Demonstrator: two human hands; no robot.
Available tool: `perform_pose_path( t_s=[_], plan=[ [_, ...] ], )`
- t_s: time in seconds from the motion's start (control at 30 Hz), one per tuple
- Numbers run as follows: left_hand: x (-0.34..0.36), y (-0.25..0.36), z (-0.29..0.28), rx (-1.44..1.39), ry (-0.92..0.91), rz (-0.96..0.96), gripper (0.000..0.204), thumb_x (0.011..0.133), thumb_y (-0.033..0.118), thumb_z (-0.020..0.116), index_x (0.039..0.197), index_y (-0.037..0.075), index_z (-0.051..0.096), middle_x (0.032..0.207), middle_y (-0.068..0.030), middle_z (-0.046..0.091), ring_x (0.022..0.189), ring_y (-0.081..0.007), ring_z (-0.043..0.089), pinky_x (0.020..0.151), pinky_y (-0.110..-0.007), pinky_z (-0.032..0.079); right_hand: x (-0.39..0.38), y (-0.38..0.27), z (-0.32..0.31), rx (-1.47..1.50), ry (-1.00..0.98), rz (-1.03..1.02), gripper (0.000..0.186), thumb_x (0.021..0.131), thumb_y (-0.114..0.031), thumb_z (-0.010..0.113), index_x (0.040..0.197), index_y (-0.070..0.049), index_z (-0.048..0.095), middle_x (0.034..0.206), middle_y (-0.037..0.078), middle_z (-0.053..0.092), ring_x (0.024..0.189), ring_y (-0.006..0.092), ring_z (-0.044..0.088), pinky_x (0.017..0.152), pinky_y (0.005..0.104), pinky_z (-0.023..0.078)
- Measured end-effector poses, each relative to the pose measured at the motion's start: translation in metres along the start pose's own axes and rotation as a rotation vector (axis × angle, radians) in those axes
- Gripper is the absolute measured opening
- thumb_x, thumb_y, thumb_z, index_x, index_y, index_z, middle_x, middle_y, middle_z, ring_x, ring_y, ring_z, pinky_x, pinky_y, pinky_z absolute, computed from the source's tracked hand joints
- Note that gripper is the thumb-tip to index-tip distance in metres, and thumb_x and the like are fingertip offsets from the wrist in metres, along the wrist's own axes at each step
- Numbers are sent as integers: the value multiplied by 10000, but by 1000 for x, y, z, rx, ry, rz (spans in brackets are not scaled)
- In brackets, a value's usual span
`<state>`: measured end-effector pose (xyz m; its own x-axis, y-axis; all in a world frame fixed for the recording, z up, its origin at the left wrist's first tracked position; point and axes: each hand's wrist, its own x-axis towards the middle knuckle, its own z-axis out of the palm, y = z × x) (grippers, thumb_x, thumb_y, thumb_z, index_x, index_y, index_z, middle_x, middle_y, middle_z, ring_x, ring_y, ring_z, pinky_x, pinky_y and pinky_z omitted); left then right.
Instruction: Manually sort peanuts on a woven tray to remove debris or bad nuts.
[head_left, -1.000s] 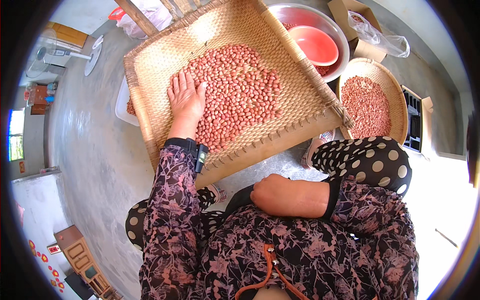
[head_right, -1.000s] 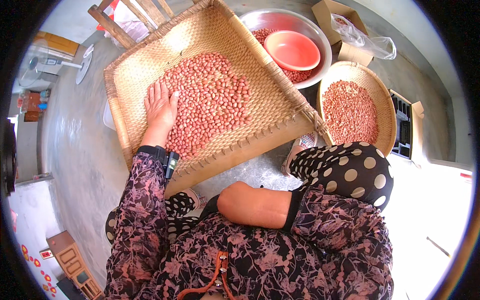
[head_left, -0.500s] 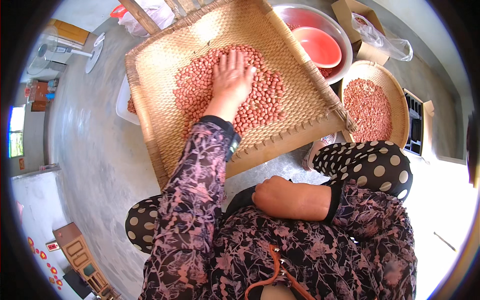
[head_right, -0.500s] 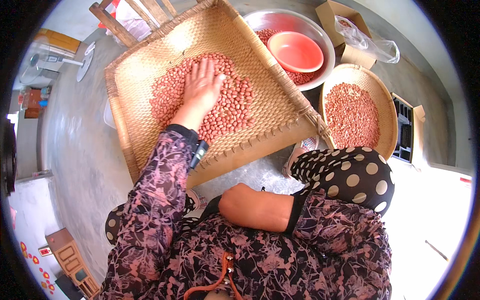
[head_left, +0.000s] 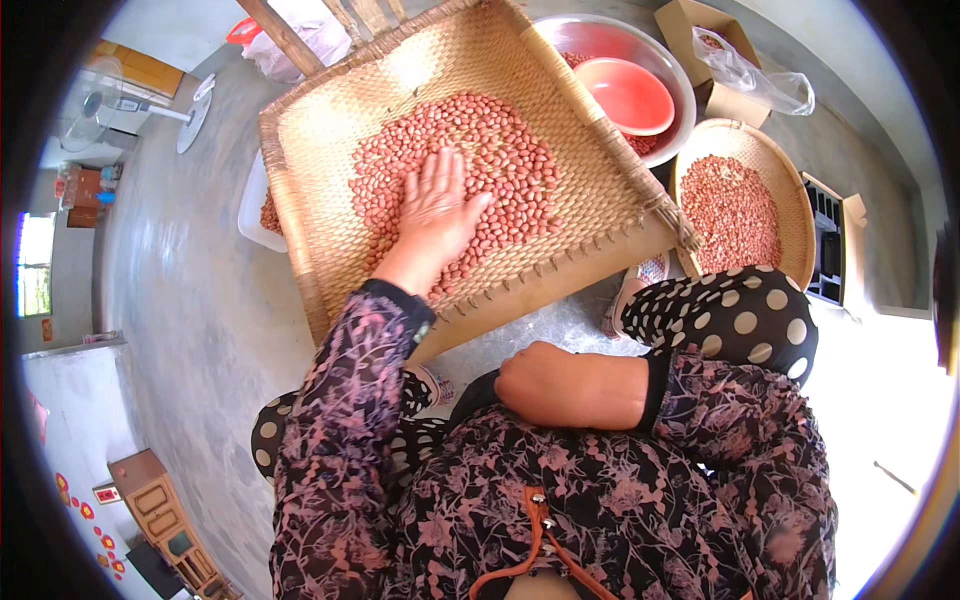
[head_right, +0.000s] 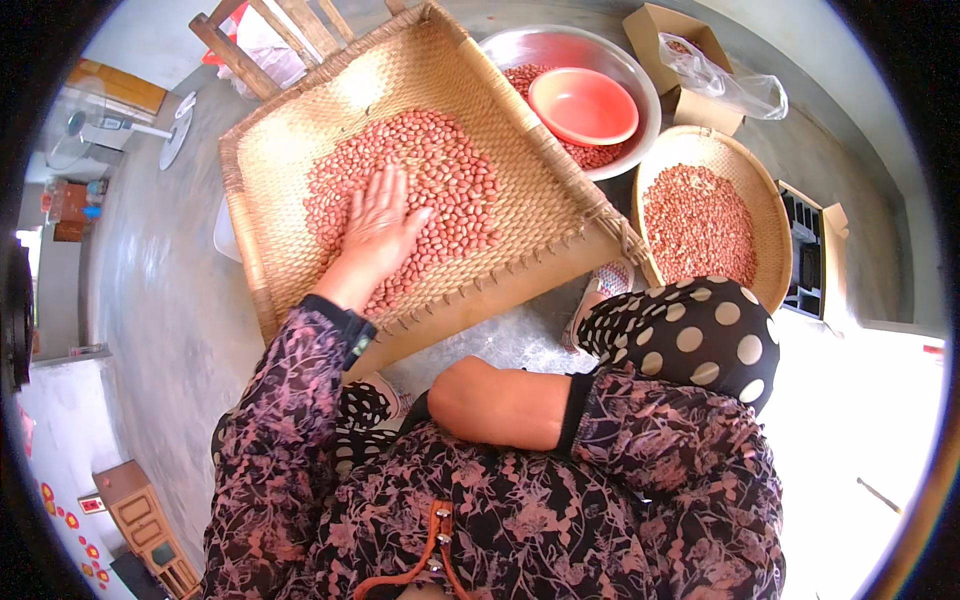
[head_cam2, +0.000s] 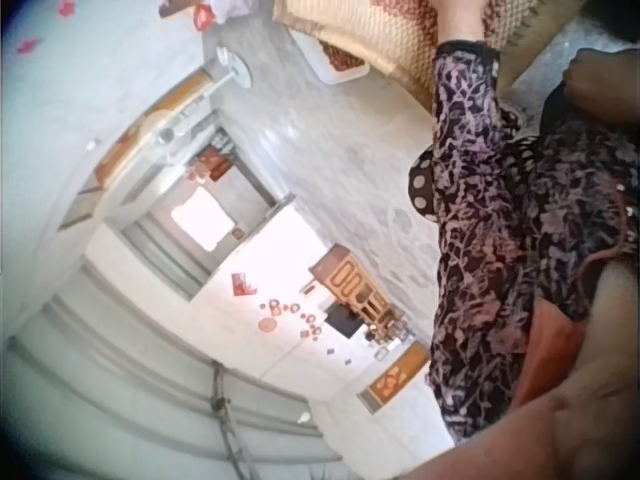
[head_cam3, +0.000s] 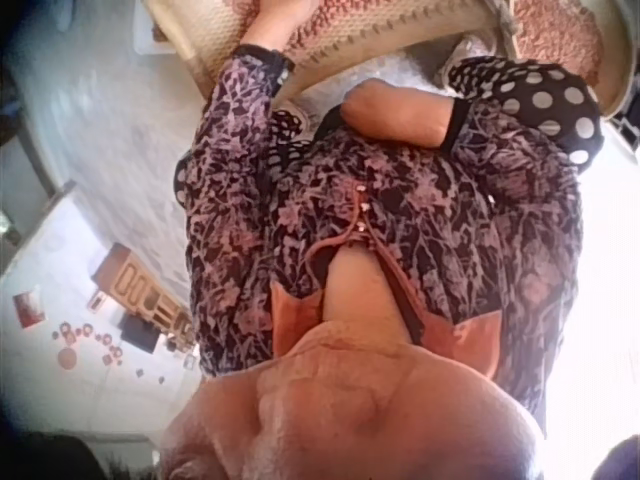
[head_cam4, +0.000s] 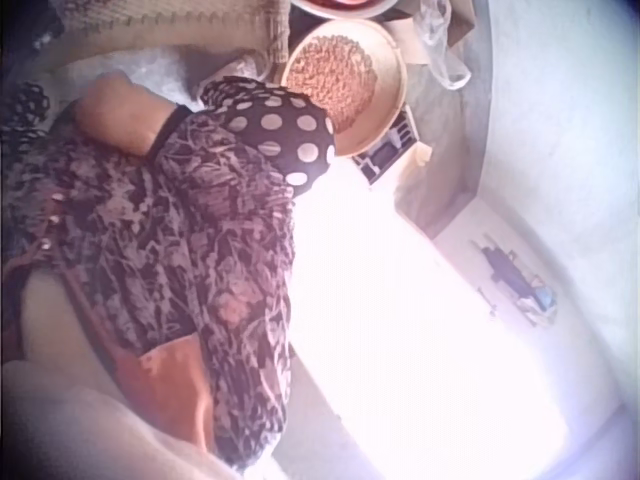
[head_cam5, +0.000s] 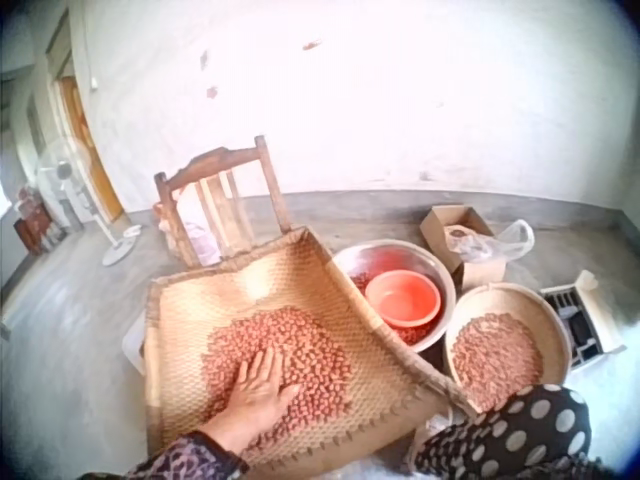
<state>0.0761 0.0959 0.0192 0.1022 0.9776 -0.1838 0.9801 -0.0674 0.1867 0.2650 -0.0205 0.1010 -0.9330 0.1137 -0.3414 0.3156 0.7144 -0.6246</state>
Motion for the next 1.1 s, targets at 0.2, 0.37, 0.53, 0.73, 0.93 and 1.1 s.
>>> perform_pose_path(
  t_s=[0.2, 0.37, 0.53, 0.73, 0.93, 1.1],
  plan=[
    [-51, -33, 5, 56, 29, -124, 751, 956, 502, 346, 1472, -13, 166, 1559, -174, 86, 1444, -305, 73, 1161, -440, 27, 3, -10, 17, -22, 7, -44, 156, 724, -143, 600, 674, -8, 659, 710, 153, 652, 699, 328, 658, 618, 418, 526],
    [-44, -58, 2, 22, 73, -239, 756, 954, 508, 341, 1476, -7, 156, 1555, -181, 104, 1442, -310, 80, 1160, -443, 47, 3, -32, 12, -150, 11, -105, 138, 737, -140, 586, 710, -31, 666, 745, 132, 648, 707, 309, 654, 595, 395, 517],
    [5, -83, -3, -94, 93, -238, 741, 953, 506, 314, 1482, 12, 153, 1551, -187, 115, 1439, -329, 91, 1157, -447, 78, 1, -34, 15, -201, 49, -96, 130, 755, -131, 569, 712, -46, 657, 767, 109, 645, 713, 275, 656, 597, 372, 515],
    [80, -90, 5, -120, 155, -150, 752, 947, 531, 300, 1463, -7, 201, 1531, -213, 172, 1427, -351, 126, 1153, -453, 106, 5, -8, 7, -113, 10, -32, 130, 758, -131, 566, 709, -48, 652, 776, 103, 645, 720, 253, 656, 601, 359, 509],
    [99, -69, 5, -66, 150, -105, 766, 954, 547, 299, 1480, 12, 143, 1550, -177, 136, 1437, -329, 103, 1160, -428, 80, 15, 2, 0, -127, -44, 3, 142, 749, -141, 573, 716, -35, 661, 790, 116, 645, 724, 262, 652, 600, 365, 503],
    [89, -21, 2, -81, 66, -6, 746, 964, 548, 235, 1496, 47, 85, 1570, -139, 5, 1451, -281, 1, 1170, -397, 22, 22, 10, 3, -108, -51, 23, 143, 741, -142, 579, 720, -30, 665, 792, 122, 644, 726, 270, 651, 592, 371, 505]
  ],
)
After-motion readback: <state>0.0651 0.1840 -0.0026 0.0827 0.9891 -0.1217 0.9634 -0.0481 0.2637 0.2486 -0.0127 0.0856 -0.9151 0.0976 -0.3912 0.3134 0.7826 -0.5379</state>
